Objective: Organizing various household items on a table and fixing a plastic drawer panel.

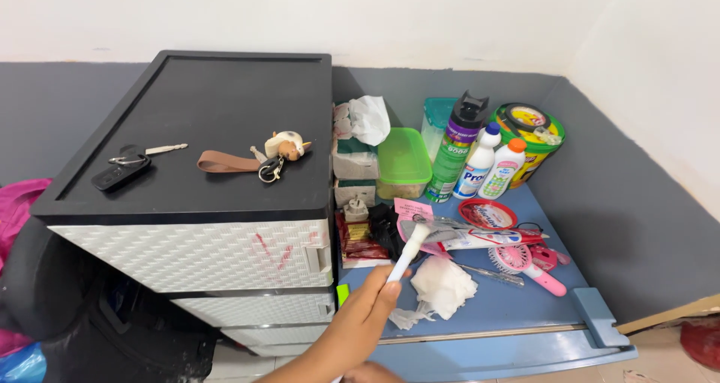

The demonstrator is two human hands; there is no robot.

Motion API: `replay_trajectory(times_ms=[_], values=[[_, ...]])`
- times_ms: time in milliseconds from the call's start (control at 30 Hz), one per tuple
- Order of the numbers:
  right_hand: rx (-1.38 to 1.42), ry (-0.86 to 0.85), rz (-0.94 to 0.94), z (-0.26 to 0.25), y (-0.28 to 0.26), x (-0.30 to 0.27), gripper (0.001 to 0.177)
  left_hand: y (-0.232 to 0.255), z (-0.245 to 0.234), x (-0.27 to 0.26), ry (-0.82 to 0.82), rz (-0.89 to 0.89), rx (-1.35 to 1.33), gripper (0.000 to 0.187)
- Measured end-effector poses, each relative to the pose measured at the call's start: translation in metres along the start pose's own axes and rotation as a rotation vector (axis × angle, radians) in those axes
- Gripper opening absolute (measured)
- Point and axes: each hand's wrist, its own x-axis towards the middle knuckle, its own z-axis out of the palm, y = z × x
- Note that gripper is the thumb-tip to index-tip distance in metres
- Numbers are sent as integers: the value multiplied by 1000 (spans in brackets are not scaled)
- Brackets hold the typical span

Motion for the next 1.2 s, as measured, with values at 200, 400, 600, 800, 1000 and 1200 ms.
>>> replay_trajectory(times_ms=[200, 400, 600, 800, 1000, 1200], values=[[-100, 91, -77, -39, -10, -15, 33, 19, 6, 25, -86, 307, 98, 46], [-214, 444, -299, -76, -190, -84, 33, -17, 27, 34, -381, 235, 37, 43], [-321, 720, -441, -117, -315, -102, 40, -29, 79, 61, -591, -3, -71, 41], [-395, 653, -349, -148, -348, -102, 51, 14, 141, 134, -338, 198, -102, 23], [-761, 713, -398, -229, -418, -97, 44, 61, 190, 255, -12, 634, 60, 30], [-1268, 1097, -662, -325, -533, -49, 33, 80, 202, 298, 198, 633, 142, 45]])
